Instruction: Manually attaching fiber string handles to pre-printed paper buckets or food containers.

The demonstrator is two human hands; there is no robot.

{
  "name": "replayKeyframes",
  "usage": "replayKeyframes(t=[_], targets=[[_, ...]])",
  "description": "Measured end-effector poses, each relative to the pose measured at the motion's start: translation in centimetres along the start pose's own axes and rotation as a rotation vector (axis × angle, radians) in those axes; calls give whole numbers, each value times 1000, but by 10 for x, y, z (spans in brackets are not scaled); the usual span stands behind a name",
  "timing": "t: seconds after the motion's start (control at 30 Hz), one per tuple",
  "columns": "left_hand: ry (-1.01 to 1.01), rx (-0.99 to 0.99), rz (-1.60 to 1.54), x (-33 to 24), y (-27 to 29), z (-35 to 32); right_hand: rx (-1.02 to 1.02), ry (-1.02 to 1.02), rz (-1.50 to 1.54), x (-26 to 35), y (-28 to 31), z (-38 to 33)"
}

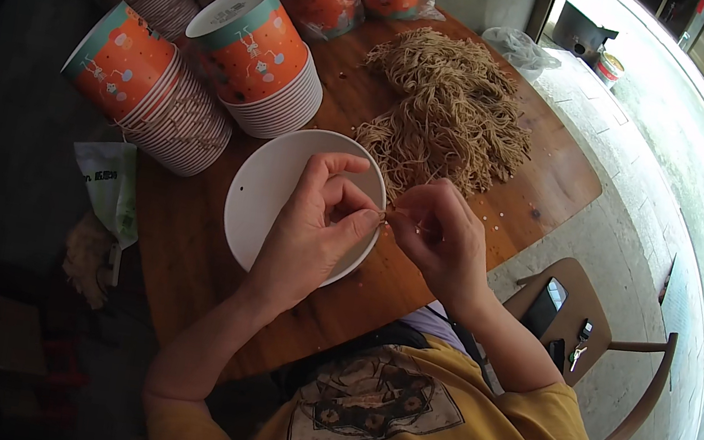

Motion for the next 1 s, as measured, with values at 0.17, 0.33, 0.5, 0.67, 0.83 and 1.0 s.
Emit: replayKeyframes(t=[0.17, 0.33, 0.5, 0.67, 0.83, 1.0], targets=[[14, 6, -25, 3, -2, 0, -36, 276, -139, 25, 5, -3], [-9, 6, 20, -2, -4, 0, 43, 109, -52, 9, 0, 1], [-83, 30, 99, -7, -8, 0, 76, 44, 18, 2, -2, 6], [-69, 30, 107, -6, -6, 0, 111, -28, 155, -12, -7, 6], [-2, 29, 17, 2, -6, 1, 30, 303, -78, 19, 3, -2], [1, 29, 16, 3, -6, 2, -19, 678, -367, 48, 6, -9]])
Point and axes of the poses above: each hand's wrist, its own z-axis towards the middle knuckle, its own y-axis out of the back of the hand, x = y × z, the point moved 10 cm from there along z, towards the middle knuckle, and after that the axes turned 1 degree about z, right-handed, at the moved point
